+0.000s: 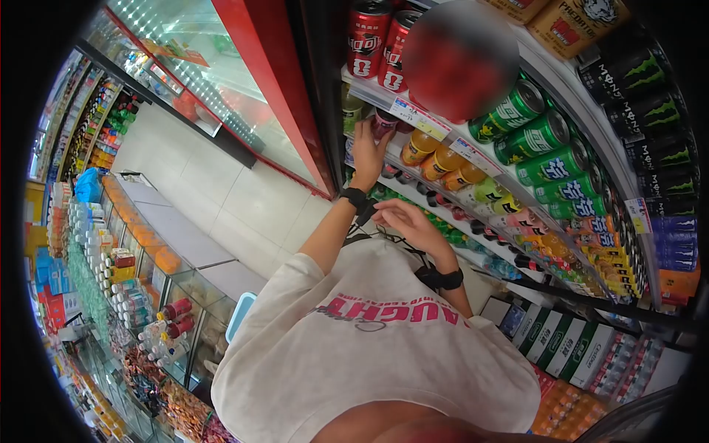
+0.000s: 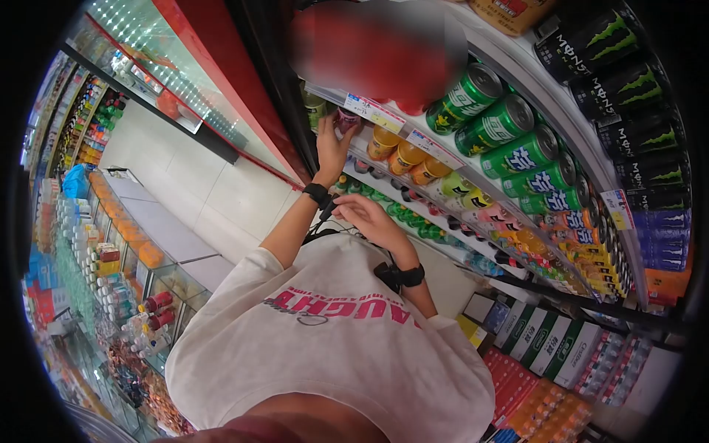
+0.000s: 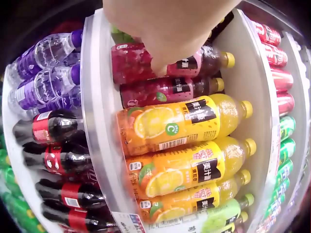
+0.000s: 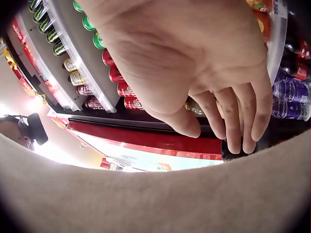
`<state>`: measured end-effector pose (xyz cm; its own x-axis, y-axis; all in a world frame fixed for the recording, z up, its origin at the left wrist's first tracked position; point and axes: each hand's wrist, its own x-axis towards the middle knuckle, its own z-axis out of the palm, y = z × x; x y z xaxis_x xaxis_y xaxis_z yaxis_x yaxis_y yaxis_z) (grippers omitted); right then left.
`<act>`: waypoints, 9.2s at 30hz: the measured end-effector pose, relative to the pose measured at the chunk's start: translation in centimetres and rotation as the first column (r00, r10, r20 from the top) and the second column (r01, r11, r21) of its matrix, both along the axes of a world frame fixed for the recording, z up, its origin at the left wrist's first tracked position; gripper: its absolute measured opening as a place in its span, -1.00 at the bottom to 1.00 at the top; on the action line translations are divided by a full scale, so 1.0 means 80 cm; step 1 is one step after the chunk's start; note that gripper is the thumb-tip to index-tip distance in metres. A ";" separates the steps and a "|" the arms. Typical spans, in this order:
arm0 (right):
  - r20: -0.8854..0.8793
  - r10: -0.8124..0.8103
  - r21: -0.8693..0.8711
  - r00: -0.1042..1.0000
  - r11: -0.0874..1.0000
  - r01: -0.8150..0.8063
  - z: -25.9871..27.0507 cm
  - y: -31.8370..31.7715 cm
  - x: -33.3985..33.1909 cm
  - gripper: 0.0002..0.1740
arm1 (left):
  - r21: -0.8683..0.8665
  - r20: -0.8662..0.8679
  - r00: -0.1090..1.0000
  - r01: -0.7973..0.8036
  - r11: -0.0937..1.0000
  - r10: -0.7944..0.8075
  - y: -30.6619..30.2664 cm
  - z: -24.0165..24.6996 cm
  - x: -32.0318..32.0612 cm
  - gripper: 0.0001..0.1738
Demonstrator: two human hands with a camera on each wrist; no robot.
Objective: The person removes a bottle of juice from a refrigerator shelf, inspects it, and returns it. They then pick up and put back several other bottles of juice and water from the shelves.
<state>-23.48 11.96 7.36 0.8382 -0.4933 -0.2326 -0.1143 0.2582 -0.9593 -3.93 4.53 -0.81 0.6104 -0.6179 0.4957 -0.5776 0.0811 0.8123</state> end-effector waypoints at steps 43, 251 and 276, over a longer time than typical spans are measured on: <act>-0.236 0.698 -0.068 0.676 0.682 -0.728 -0.022 0.115 0.188 -0.67 | -0.189 -0.498 0.065 -0.981 -0.035 0.865 0.762 -0.010 0.228 -0.78; -0.023 0.630 -0.256 0.777 0.747 -0.613 0.059 0.179 0.250 -0.05 | -0.100 -0.575 0.794 -0.309 0.946 0.199 0.531 0.167 0.182 -0.58; -0.111 -0.197 -0.370 0.974 0.918 0.143 -0.013 0.003 0.033 -0.53 | 0.058 -0.103 0.968 0.237 0.970 -0.231 0.226 0.157 0.049 -0.17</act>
